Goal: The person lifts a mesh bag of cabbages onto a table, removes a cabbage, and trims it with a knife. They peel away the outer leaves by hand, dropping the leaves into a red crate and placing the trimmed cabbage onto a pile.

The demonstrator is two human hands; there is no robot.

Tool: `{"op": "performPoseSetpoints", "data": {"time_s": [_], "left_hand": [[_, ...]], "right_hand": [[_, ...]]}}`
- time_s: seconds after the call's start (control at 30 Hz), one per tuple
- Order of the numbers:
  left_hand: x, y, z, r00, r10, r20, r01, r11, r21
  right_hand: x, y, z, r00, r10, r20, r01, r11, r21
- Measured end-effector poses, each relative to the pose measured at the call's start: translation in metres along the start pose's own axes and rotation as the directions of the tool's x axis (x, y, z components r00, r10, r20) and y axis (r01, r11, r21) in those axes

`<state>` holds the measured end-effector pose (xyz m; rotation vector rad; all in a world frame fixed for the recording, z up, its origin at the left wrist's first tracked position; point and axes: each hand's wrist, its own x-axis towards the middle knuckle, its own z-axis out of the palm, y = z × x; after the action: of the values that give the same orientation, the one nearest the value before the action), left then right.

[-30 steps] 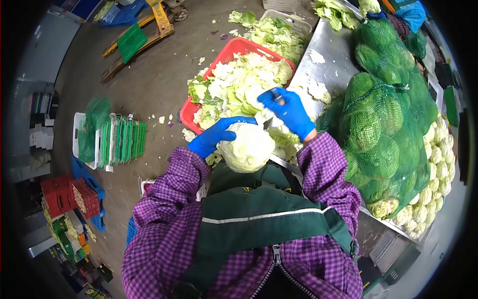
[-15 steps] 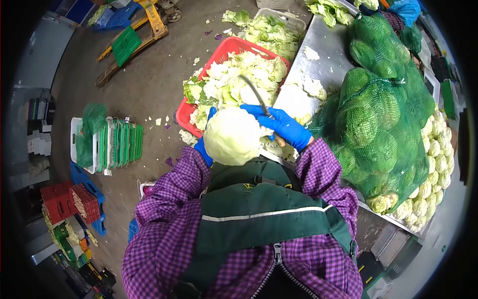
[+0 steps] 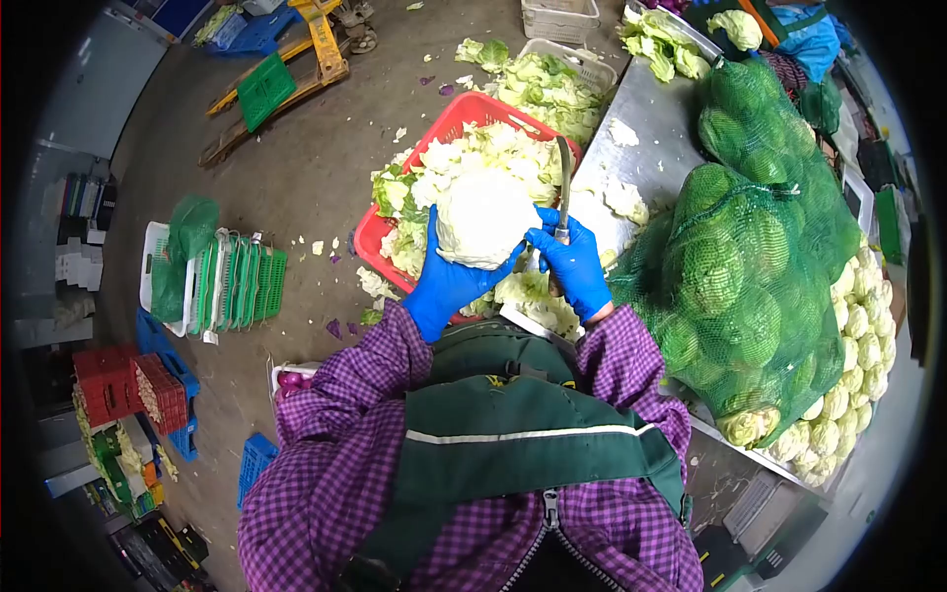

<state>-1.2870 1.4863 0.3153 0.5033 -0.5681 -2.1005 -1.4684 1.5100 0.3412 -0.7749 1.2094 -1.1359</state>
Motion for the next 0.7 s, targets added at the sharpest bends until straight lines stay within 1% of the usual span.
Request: {"op": "performPoseSetpoints", "data": {"time_s": [0.03,0.07,0.1,0.13,0.17,0.2,0.23,0.27,0.3,0.33,0.37,0.4,0.43,0.47,0.5,0.53,0.57,0.6,0.63,0.67,0.7], "left_hand": [[-0.001,0.000,0.004,0.982,-0.187,0.009,0.155,0.787,-0.598],[0.000,-0.005,0.001,0.982,-0.188,0.009,0.156,0.786,-0.598],[0.002,-0.010,0.001,1.000,0.008,0.011,-0.008,0.999,-0.052],[0.004,-0.014,0.001,0.978,0.170,0.122,-0.209,0.840,0.500],[0.003,-0.016,0.001,0.978,0.170,0.123,-0.209,0.840,0.500],[0.000,-0.010,0.016,0.995,0.098,-0.024,-0.095,0.990,0.100],[0.001,-0.004,0.025,0.992,-0.029,-0.123,-0.013,0.944,-0.329],[0.003,-0.002,0.022,0.992,-0.026,-0.120,-0.015,0.945,-0.328],[0.006,-0.002,0.017,0.989,-0.107,-0.103,0.035,0.842,-0.538],[0.008,0.001,0.013,0.981,-0.181,-0.067,0.078,0.690,-0.719],[0.009,0.007,0.014,0.982,-0.178,-0.067,0.076,0.690,-0.720],[0.011,0.017,0.019,0.983,-0.173,-0.068,0.071,0.684,-0.726],[0.013,0.025,0.025,0.984,-0.167,-0.067,0.065,0.678,-0.732],[0.016,0.030,0.029,0.996,-0.085,-0.029,0.042,0.726,-0.687],[0.019,0.033,0.029,0.996,-0.080,-0.027,0.040,0.727,-0.686],[0.020,0.033,0.027,0.997,-0.059,-0.056,0.010,0.774,-0.633],[0.021,0.032,0.026,0.996,-0.038,-0.083,-0.017,0.817,-0.577],[0.023,0.030,0.027,0.996,-0.044,-0.080,-0.010,0.817,-0.577],[0.025,0.027,0.028,0.992,0.011,-0.125,-0.072,0.868,-0.491],[0.028,0.023,0.030,0.984,0.073,-0.163,-0.133,0.908,-0.397],[0.030,0.019,0.029,0.985,0.069,-0.158,-0.127,0.909,-0.397]], "right_hand": [[-0.003,-0.001,0.000,1.000,0.002,-0.001,-0.002,1.000,0.000],[-0.004,-0.002,-0.001,0.998,-0.014,-0.069,0.010,0.998,-0.056],[-0.005,-0.003,-0.002,0.990,-0.034,-0.135,0.018,0.993,-0.113],[-0.005,-0.002,0.000,0.983,-0.058,-0.174,0.048,0.997,-0.061],[-0.006,0.000,-0.001,0.983,-0.058,-0.175,0.048,0.997,-0.061],[-0.010,0.003,-0.003,0.977,-0.006,-0.214,0.016,0.999,0.043],[-0.012,0.004,-0.003,0.968,0.045,-0.246,-0.008,0.989,0.149],[-0.015,0.004,-0.002,0.960,0.126,-0.251,-0.036,0.941,0.337],[-0.013,0.020,-0.011,0.951,0.181,-0.251,-0.041,0.877,0.478],[-0.011,0.035,-0.023,0.958,0.198,-0.205,-0.100,0.907,0.410],[-0.011,0.046,-0.036,0.962,0.221,-0.162,-0.156,0.928,0.338],[-0.011,0.043,-0.042,0.955,0.251,-0.159,-0.248,0.968,0.038],[-0.011,0.048,-0.037,0.947,0.180,-0.266,-0.207,0.975,-0.075],[-0.013,0.050,-0.035,0.952,0.121,-0.282,-0.158,0.981,-0.111],[-0.016,0.038,-0.024,0.953,0.063,-0.295,-0.110,0.983,-0.146],[-0.009,0.044,-0.019,0.945,-0.224,-0.238,0.130,0.926,-0.354],[-0.008,0.040,-0.013,0.945,-0.224,-0.240,0.129,0.926,-0.354],[-0.012,0.019,0.003,0.913,-0.360,-0.189,0.266,0.881,-0.392],[-0.013,0.003,0.018,0.862,-0.489,-0.133,0.397,0.814,-0.424],[-0.009,-0.003,0.029,0.852,-0.506,-0.134,0.425,0.818,-0.388],[-0.005,-0.009,0.039,0.842,-0.522,-0.136,0.452,0.820,-0.351]]}}
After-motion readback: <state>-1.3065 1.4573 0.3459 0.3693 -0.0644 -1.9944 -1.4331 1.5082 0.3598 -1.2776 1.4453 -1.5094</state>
